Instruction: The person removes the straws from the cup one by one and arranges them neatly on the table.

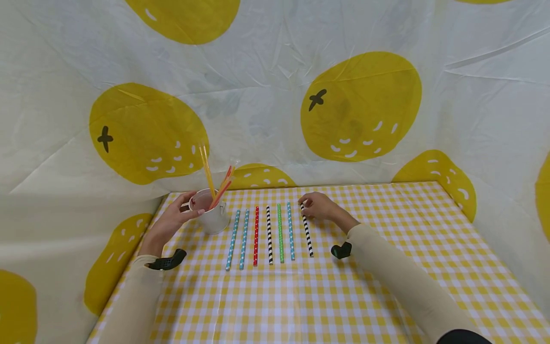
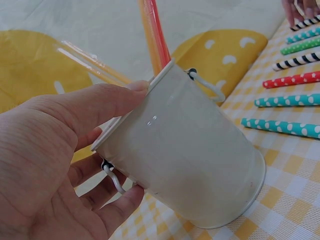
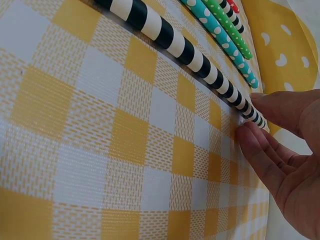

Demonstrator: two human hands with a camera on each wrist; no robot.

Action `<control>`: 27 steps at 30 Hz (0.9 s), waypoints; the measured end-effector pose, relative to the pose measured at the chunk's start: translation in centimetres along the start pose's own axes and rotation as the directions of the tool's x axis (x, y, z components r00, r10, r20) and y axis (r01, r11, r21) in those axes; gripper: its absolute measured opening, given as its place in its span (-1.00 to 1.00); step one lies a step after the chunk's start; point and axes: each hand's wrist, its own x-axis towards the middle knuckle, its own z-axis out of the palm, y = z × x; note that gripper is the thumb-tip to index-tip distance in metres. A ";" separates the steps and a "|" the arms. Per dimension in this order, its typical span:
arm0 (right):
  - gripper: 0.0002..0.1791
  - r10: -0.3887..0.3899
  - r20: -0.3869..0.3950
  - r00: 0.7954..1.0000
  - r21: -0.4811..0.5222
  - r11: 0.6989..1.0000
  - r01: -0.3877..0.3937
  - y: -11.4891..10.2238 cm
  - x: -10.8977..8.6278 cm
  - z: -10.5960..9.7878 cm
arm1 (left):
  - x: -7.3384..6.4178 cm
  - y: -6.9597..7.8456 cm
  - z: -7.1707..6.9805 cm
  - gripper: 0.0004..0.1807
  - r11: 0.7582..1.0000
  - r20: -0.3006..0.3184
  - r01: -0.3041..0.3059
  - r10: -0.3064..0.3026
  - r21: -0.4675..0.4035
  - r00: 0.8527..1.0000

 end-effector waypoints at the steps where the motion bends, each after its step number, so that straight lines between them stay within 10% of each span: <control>1: -0.56 0.004 0.002 1.000 0.003 1.000 -0.004 0.0 0.0 0.0 | 0.0 0.0 0.0 -0.12 1.000 0.000 0.000 0.000 0.000 1.000; 12: -0.60 -0.067 -0.116 0.991 0.057 0.996 0.074 -0.7 0.9 -0.6 | 0.2 -0.2 -0.2 -0.12 1.000 -0.005 0.003 -0.003 0.011 1.000; 27: -0.72 -0.221 -0.217 0.951 0.228 0.936 0.269 -8.2 2.9 0.3 | 0.4 0.5 0.1 -0.08 0.999 0.006 0.007 -0.007 0.049 1.000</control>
